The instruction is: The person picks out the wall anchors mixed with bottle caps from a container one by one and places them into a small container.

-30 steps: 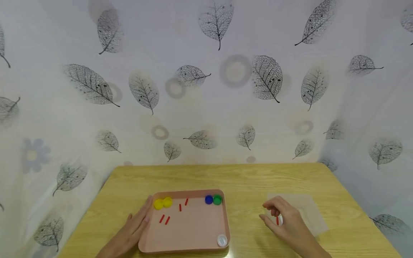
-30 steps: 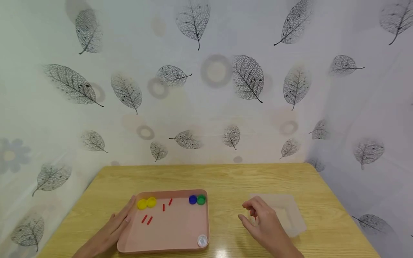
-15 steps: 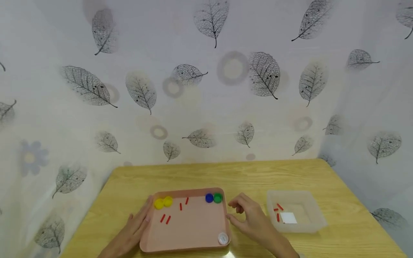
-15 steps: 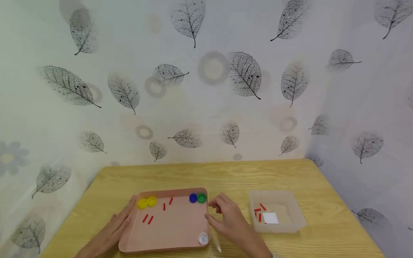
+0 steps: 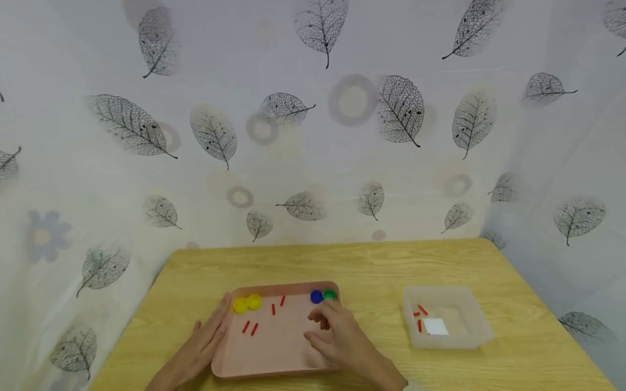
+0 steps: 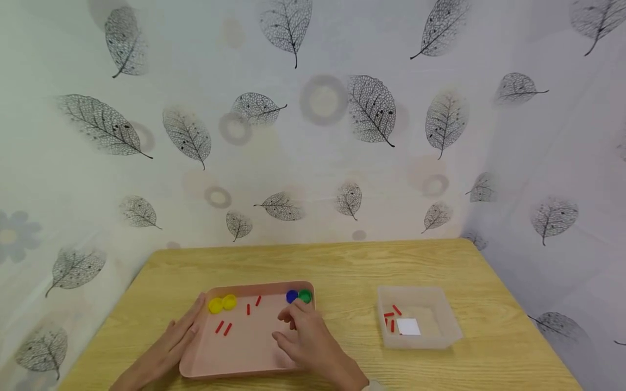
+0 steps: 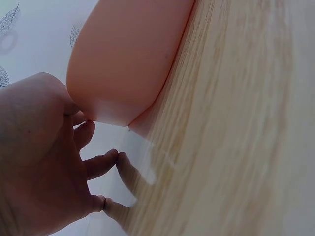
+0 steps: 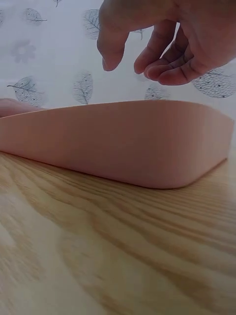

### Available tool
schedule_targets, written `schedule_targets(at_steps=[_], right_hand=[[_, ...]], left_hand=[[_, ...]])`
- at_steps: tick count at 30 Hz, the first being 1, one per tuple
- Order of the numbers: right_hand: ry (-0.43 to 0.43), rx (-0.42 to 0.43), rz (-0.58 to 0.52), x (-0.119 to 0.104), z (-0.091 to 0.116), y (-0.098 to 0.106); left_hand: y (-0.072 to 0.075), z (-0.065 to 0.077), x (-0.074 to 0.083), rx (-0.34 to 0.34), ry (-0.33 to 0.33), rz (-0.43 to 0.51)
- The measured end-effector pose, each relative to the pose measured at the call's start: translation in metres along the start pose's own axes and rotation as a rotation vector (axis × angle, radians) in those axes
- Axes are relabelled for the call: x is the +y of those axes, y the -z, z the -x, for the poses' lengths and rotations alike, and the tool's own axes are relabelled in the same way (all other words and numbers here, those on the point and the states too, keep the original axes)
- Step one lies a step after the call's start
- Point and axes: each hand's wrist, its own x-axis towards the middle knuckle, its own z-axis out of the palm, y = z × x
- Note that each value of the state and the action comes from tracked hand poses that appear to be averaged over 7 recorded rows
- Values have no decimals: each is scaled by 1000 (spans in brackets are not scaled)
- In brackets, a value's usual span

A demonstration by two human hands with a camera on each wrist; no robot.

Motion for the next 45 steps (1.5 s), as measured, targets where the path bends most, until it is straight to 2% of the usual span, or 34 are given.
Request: schedule_targets(at_steps=[4, 10, 25, 29, 35, 39, 45], right_hand=[[-83, -36, -36, -4, -7, -9], [-169, -95, -51, -8, -17, -24], [-237, -124, -137, -16, -35, -76], [-258, -136, -117, -16, -37, -86], [-222, -120, -75, -17, -45, -97], [-200, -97, -4, -15, -48, -103], [-290, -149, 35, -14, -53, -109]], left_hand=[[-1, -1, 0, -1, 0, -7], [1, 1, 0, -21, 10, 41], [2, -1, 4, -16, 39, 27], [2, -1, 5, -22, 42, 30], [3, -3, 3, -27, 36, 46], [2, -5, 1, -31, 38, 48], [0, -6, -3, -8, 13, 21]])
